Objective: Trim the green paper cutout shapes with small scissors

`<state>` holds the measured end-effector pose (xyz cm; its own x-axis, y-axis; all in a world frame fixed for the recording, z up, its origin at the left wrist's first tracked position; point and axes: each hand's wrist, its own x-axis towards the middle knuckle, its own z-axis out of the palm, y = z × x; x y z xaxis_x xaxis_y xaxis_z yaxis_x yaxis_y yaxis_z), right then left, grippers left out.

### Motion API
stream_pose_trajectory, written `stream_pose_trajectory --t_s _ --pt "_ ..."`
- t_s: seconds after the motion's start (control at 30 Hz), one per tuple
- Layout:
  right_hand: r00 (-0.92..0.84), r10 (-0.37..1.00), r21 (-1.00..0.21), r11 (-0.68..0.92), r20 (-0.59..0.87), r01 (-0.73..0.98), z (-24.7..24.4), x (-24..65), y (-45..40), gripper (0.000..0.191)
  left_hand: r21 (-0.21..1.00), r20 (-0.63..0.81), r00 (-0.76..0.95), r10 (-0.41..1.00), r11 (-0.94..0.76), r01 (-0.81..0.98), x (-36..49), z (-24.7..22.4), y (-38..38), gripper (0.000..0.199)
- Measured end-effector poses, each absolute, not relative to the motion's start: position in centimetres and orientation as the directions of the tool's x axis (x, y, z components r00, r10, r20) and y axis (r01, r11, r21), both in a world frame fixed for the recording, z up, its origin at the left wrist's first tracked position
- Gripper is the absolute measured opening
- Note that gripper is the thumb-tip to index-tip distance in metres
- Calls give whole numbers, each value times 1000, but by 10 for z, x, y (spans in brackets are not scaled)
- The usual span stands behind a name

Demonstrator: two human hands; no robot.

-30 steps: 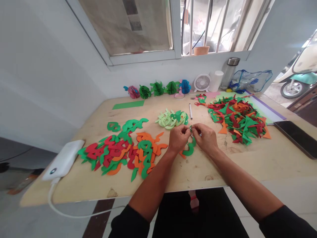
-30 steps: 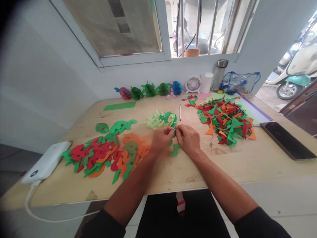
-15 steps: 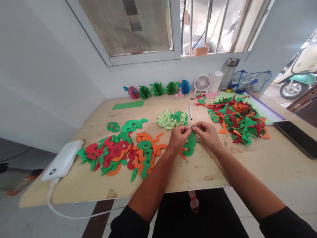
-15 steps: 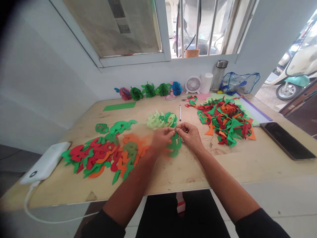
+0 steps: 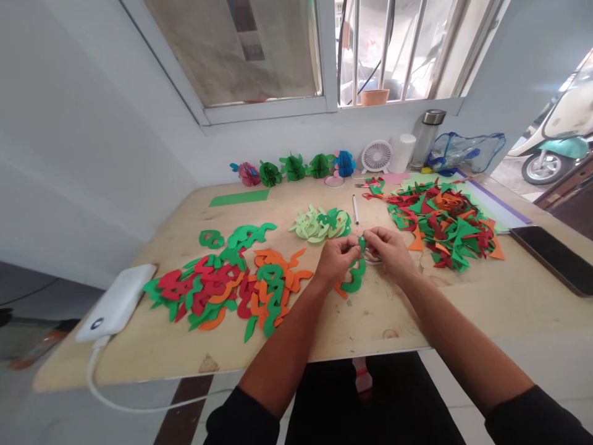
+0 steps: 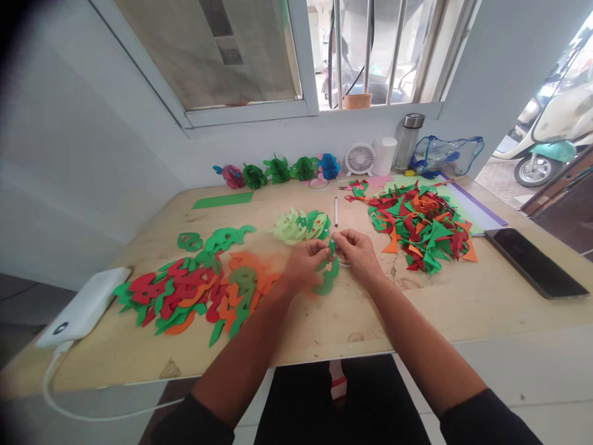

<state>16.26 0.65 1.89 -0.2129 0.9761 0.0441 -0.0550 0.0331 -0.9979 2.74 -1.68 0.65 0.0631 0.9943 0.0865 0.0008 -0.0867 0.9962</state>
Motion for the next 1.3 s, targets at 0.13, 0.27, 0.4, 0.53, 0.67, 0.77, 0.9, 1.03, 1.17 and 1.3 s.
stream_pose_trajectory --t_s 0.13,0.27,0.4,0.53,0.67,0.77,0.9,1.03,1.17,1.3 --pt "-189 980 -998 53 59 -32 19 164 7 32 998 39 60 997 -36 -51 29 10 -19 13" --pt "-127 991 -998 44 50 -44 15 166 10 34 993 32 37 999 -28 -119 30 12 -19 17" --pt "-121 993 -995 -3 9 -98 12 167 14 35 993 48 8 999 -47 -106 29 7 -16 17" --pt "-139 990 -992 -39 -21 -123 12 166 13 39 991 41 -68 997 -49 -126 27 6 -14 21" --pt "-194 981 -999 6 14 -43 16 164 8 37 989 25 -88 996 -37 -140 27 10 -16 26" --pt "-181 982 -999 45 46 -12 20 164 6 34 986 23 -61 998 -33 -166 28 10 -17 23" --pt "-117 991 -995 79 72 59 24 168 9 31 986 27 -76 997 -40 -164 28 6 -14 16" --pt "-38 982 -941 187 184 283 19 176 17 24 981 -8 -174 985 -27 -194 25 5 -12 19" --pt "-63 948 -761 289 312 581 6 181 26 16 959 -96 -205 974 36 -280 22 9 -12 23" --pt "-158 927 -550 333 341 766 -3 180 28 14 932 -165 -180 970 94 -350 22 12 -13 27"
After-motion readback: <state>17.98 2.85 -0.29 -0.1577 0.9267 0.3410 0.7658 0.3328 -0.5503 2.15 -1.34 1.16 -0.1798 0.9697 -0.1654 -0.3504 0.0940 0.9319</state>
